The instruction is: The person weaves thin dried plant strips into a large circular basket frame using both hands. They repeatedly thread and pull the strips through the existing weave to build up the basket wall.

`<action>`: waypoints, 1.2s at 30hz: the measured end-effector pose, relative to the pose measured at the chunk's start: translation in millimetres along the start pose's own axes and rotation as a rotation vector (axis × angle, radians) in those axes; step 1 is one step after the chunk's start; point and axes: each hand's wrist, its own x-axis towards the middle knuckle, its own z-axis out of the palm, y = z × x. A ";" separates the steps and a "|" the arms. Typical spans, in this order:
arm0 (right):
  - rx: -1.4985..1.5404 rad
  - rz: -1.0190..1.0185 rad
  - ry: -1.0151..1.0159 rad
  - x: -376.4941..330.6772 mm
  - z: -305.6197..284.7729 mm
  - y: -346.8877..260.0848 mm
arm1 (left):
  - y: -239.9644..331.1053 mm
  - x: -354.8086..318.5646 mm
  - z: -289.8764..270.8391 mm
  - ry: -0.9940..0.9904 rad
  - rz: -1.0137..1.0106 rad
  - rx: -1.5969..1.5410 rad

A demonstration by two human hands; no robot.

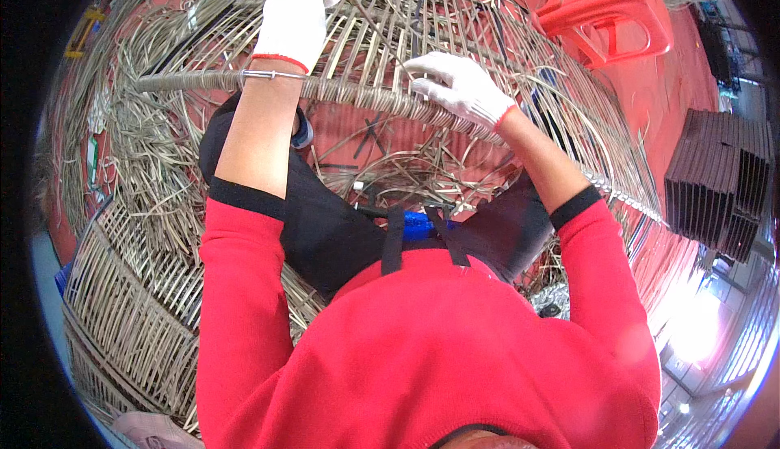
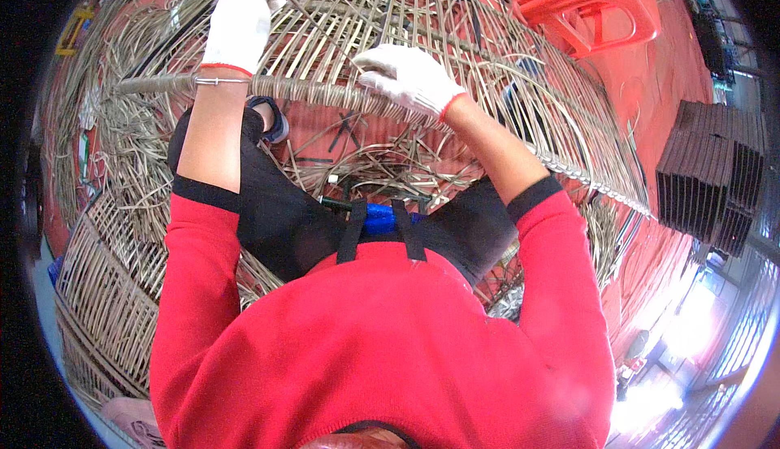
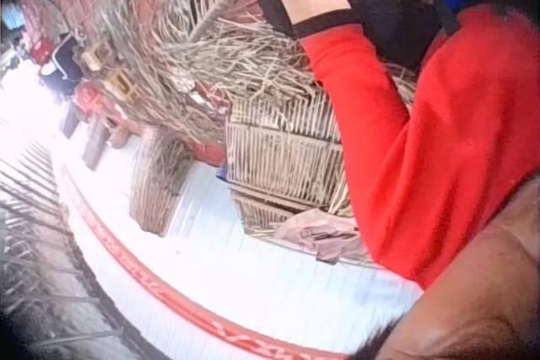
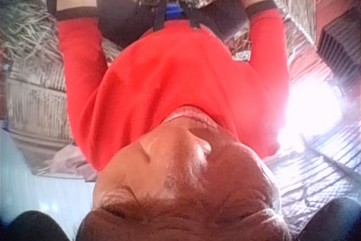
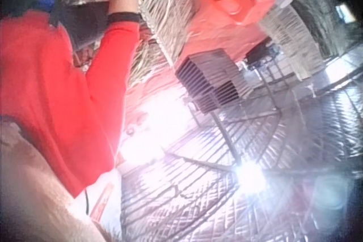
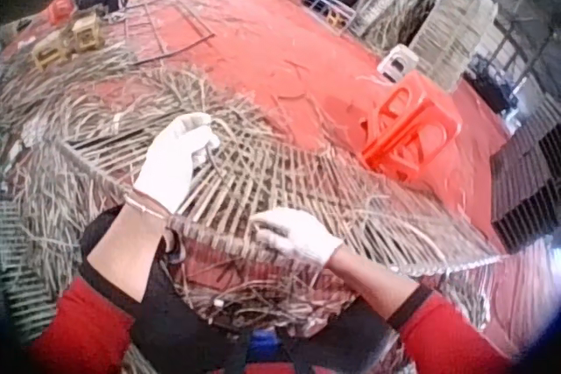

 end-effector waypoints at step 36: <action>-0.102 0.328 0.002 41.8 6.2 23.4 | -79.1 -34.4 14.9 -0.558 -0.026 1.241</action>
